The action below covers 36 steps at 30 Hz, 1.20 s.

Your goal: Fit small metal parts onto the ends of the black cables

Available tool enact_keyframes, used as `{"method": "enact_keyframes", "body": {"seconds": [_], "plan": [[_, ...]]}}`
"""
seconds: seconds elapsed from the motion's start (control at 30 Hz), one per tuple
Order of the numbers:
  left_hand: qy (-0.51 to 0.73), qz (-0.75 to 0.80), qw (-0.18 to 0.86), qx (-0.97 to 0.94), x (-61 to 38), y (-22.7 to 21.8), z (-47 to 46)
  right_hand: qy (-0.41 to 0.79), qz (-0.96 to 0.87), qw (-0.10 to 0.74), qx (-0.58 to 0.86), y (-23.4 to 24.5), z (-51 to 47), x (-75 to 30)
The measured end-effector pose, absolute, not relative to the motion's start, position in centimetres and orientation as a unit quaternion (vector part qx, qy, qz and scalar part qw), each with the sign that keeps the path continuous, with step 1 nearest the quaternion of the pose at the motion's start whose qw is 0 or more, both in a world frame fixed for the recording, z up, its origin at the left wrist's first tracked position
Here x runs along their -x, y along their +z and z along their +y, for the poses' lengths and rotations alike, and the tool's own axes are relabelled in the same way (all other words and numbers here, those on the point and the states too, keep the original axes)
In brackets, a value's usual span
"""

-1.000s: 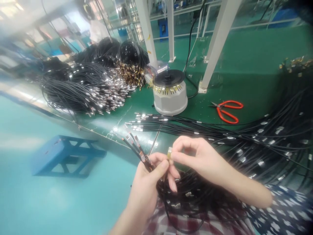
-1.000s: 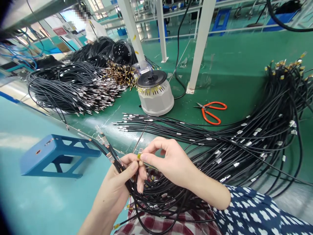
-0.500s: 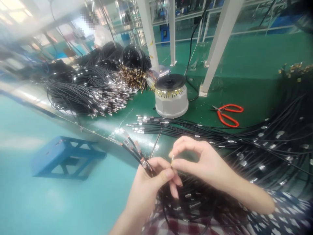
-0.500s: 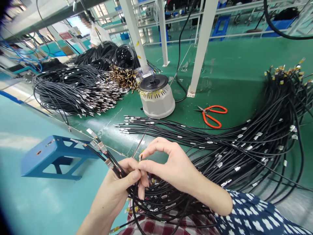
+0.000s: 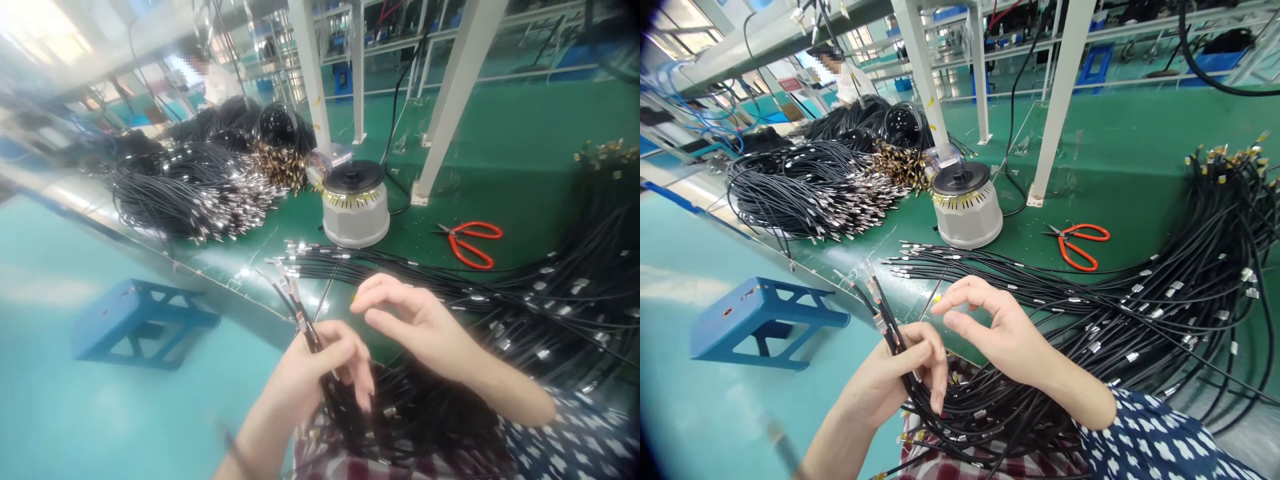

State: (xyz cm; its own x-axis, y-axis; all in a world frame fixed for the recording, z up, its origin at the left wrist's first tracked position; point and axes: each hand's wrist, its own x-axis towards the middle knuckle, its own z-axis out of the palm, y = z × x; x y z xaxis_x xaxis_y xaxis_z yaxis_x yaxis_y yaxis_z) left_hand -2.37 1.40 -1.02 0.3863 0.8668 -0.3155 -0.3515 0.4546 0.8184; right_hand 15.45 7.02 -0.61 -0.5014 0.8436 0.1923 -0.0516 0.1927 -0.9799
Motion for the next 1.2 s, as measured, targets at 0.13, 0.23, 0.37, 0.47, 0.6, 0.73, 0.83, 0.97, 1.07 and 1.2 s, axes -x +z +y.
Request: {"method": "enact_keyframes", "body": {"seconds": [0.13,0.23,0.37,0.47,0.6,0.73,0.83,0.97,1.07,1.2], "plan": [[0.401,0.426,0.730,-0.353,1.9,-0.5,1.7,0.499,-0.685,0.381,0.371,0.2,6.2,-14.3],[0.417,0.464,0.685,-0.376,1.6,0.0,1.6,0.448,-0.730,0.339,0.389,1.3,5.7,-13.2],[0.426,0.496,0.645,-0.396,1.6,0.1,1.3,0.440,-0.757,0.288,0.388,1.9,5.6,-12.7],[0.428,0.470,0.681,-0.364,2.1,-0.2,1.1,0.480,-0.734,0.285,0.386,1.5,5.8,-13.1],[0.426,0.471,0.687,-0.353,2.8,-0.4,0.9,0.492,-0.717,0.292,0.399,0.9,6.1,-14.5],[0.491,0.494,0.643,-0.319,2.2,-0.4,1.0,0.477,-0.725,0.241,0.435,0.4,5.5,-15.5],[0.528,0.475,0.639,-0.295,1.3,-0.6,1.2,0.463,-0.745,0.190,0.441,0.0,4.1,-15.4],[0.512,0.501,0.624,-0.312,0.7,-0.7,1.2,0.440,-0.765,0.167,0.439,-0.6,2.4,-15.0],[0.495,0.523,0.615,-0.321,0.7,-0.6,1.0,0.470,-0.758,0.182,0.415,-0.3,2.7,-15.7],[0.484,0.518,0.625,-0.328,0.7,-0.2,0.6,0.541,-0.667,0.290,0.421,0.5,4.8,-17.3]]}}
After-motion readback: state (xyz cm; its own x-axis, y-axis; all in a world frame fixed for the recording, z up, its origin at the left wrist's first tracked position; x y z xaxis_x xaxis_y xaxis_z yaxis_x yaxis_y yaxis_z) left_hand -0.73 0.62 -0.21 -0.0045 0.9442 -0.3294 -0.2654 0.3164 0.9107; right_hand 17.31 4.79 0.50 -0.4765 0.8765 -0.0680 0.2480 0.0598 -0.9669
